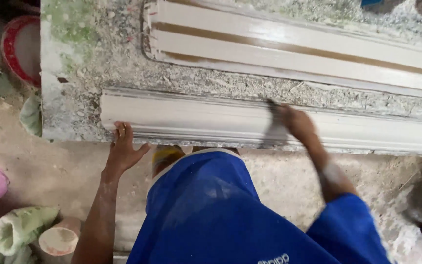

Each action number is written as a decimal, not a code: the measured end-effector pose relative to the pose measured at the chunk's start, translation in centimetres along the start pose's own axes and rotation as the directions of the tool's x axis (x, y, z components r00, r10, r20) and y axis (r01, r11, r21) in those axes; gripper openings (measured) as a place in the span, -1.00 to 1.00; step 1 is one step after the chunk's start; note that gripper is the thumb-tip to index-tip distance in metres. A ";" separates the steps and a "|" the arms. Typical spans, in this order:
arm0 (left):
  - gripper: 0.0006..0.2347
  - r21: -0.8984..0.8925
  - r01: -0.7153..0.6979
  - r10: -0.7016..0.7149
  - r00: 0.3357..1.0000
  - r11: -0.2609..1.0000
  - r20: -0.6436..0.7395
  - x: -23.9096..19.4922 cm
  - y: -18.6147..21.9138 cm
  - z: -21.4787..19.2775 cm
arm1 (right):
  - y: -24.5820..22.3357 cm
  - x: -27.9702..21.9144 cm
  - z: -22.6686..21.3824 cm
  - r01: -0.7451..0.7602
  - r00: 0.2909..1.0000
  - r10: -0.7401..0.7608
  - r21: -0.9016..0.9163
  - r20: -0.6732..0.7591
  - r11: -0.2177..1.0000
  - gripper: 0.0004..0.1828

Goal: Scraping and smoothing the edges of decorative plaster moldings using a hand tool

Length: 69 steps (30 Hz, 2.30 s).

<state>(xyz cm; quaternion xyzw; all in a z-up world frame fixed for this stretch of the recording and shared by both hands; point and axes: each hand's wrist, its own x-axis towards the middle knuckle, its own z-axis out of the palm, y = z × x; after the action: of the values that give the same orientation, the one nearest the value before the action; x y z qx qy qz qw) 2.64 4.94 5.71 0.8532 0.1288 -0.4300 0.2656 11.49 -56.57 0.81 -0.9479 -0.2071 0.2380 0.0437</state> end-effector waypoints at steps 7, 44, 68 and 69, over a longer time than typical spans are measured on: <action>-0.07 -0.091 0.064 -0.060 0.997 0.994 0.049 -0.5 0.9 -0.9 | 9.9 -5.8 -4.7 -0.698 0.669 0.698 -0.107 0.257 0.708 -0.47; -0.08 -0.126 0.026 -0.035 0.997 0.992 -0.067 -0.6 0.3 0.7 | -32.8 16.4 -4.7 -0.130 0.983 0.072 0.368 0.167 0.921 -0.62; -0.61 -0.700 -0.306 -0.391 0.655 0.645 -0.647 -4.5 -5.2 12.1 | -37.8 26.0 -10.1 0.333 0.879 -0.327 0.044 0.348 0.942 -0.48; -0.61 -0.703 -0.301 -0.409 0.642 0.644 -0.649 -5.0 -6.5 14.7 | -39.9 27.5 -9.5 0.353 0.871 -0.346 0.045 0.349 0.934 -0.48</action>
<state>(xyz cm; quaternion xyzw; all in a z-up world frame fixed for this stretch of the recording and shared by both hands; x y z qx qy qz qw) -12.98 2.08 0.31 0.7501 0.4248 0.0603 0.5032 23.16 -8.69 4.49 -0.8372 -0.3819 0.3896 0.0389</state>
